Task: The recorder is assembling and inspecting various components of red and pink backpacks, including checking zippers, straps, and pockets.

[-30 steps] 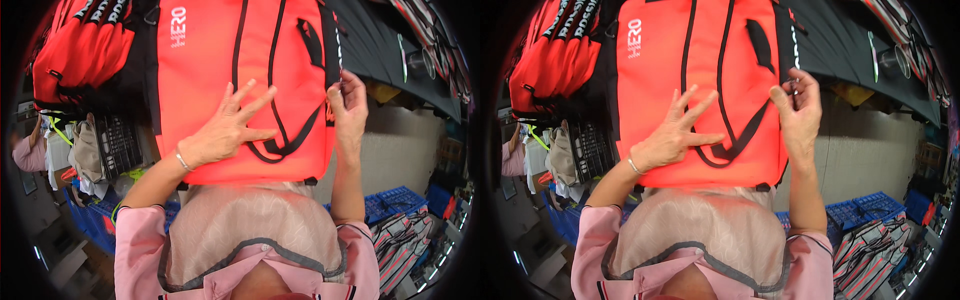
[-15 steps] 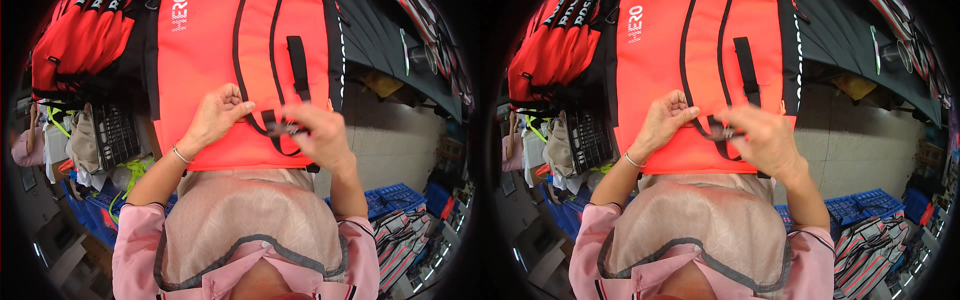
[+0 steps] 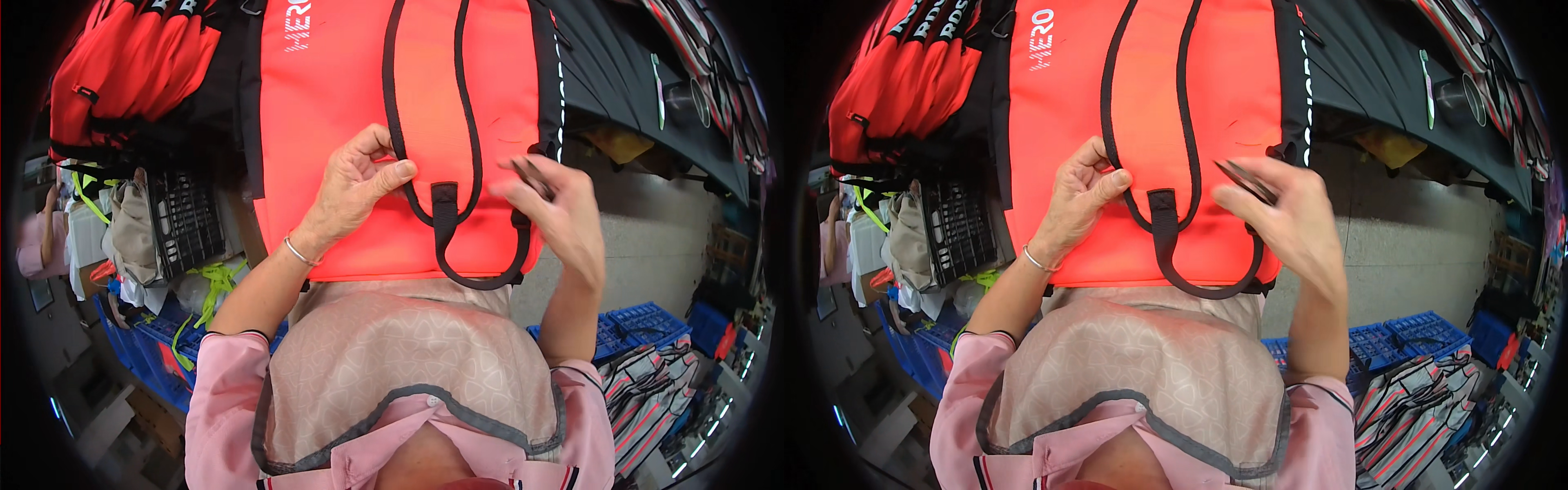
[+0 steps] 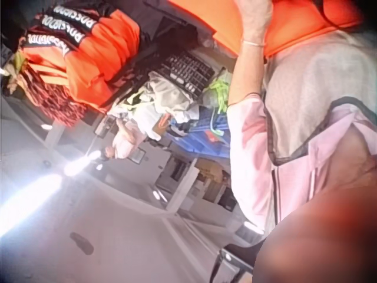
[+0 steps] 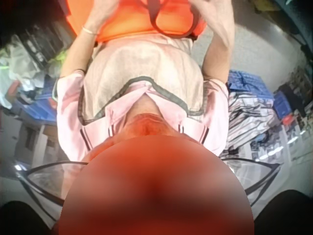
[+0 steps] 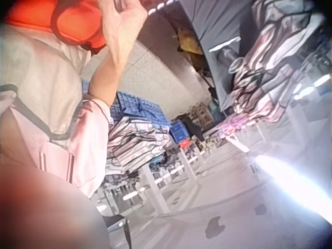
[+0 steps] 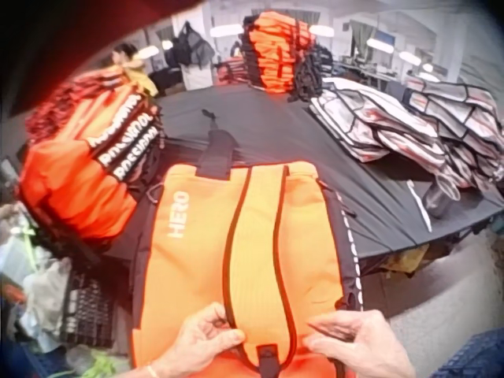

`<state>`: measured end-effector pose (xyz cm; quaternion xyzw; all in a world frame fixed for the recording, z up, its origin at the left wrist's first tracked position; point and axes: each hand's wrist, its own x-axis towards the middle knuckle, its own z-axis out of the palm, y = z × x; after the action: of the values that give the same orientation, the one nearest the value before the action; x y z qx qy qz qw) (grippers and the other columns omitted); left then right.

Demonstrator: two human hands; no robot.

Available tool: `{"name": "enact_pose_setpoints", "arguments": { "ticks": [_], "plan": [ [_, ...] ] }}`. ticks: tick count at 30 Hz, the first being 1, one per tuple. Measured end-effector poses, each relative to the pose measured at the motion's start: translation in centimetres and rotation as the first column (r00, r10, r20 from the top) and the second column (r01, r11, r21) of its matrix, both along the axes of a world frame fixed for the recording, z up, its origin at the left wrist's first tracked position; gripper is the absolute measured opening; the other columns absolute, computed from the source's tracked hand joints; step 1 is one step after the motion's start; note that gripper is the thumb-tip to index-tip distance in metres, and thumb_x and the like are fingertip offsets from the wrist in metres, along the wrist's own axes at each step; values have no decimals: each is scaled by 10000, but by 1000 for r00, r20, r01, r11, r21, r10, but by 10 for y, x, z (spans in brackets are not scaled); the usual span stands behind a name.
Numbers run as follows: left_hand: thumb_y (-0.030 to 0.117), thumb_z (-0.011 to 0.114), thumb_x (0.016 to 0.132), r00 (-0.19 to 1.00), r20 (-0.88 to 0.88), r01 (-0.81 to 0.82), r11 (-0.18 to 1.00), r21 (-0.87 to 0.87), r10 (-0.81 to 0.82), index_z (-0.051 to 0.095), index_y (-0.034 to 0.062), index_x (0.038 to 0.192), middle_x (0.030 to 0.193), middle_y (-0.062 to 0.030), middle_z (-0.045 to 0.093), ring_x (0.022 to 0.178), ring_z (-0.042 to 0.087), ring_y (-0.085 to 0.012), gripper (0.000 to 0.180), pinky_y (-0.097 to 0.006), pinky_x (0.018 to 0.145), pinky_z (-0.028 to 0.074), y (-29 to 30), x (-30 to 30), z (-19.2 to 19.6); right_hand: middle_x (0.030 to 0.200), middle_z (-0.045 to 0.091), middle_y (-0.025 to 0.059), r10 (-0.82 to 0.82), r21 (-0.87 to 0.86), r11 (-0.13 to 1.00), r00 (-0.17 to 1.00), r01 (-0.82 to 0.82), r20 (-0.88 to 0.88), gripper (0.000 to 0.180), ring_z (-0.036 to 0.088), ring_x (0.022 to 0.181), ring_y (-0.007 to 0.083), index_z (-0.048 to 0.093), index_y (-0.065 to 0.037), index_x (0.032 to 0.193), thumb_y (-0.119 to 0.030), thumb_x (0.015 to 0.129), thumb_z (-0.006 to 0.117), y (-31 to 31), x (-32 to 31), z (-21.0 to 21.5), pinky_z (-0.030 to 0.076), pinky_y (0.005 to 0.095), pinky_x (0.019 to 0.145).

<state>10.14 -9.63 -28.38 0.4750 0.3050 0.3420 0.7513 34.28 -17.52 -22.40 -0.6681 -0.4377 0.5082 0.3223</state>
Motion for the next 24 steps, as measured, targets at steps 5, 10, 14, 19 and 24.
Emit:
{"name": "enact_pose_setpoints", "arguments": {
  "ticks": [5, 10, 14, 19, 24],
  "plan": [
    [112, 727, 877, 994, -95, 42, 993, -108, -52, 560, 25, 1193, 1132, -44, 598, 1016, 593, -112, 367, -284, 886, 530, -4, -2, 10, 727, 565, -45, -58, 92, 992, 968, 83, -243, 194, 481, 683, 20, 656, 16, 951, -91, 828, 762, 32, -28, -21, 394, 213, 604],
    [175, 856, 741, 954, -229, 134, 959, -251, -193, 647, 51, 1192, 1311, -107, 541, 1170, 556, -204, 512, -342, 954, 497, -28, -1, 9, 703, 536, -67, -46, 292, 947, 955, 135, -294, 121, 451, 654, 6, 636, -5, 892, -44, 843, 740, 33, -44, -33, 352, 201, 577],
    [169, 863, 708, 884, -464, 147, 913, 380, 50, 740, 111, 1048, 1438, -172, 420, 1310, 447, -278, 367, -417, 1056, 406, -26, 0, 7, 683, 524, -67, -109, 261, 949, 959, 180, -262, 149, 437, 636, 12, 639, -11, 846, -110, 848, 750, 44, -40, -26, 341, 198, 564],
    [139, 789, 712, 753, -211, 73, 240, 968, 623, 758, 115, 957, 1519, -181, 359, 1381, 388, -305, 248, -501, 1159, 240, -19, 3, 7, 644, 501, -70, -131, 241, 950, 957, 196, -260, 226, 413, 604, 19, 641, -14, 777, -186, 828, 779, 58, -36, -28, 323, 216, 534],
    [88, 660, 728, 818, -312, 359, -4, 933, 483, 684, 53, 762, 1134, -32, 698, 1112, 634, -242, 54, -529, 1146, 311, 4, -12, -1, 628, 510, -58, -75, 228, 965, 967, 132, -245, 218, 425, 593, 28, 648, -19, 789, -192, 835, 772, 53, -34, -50, 348, 227, 536]
  ]
}}
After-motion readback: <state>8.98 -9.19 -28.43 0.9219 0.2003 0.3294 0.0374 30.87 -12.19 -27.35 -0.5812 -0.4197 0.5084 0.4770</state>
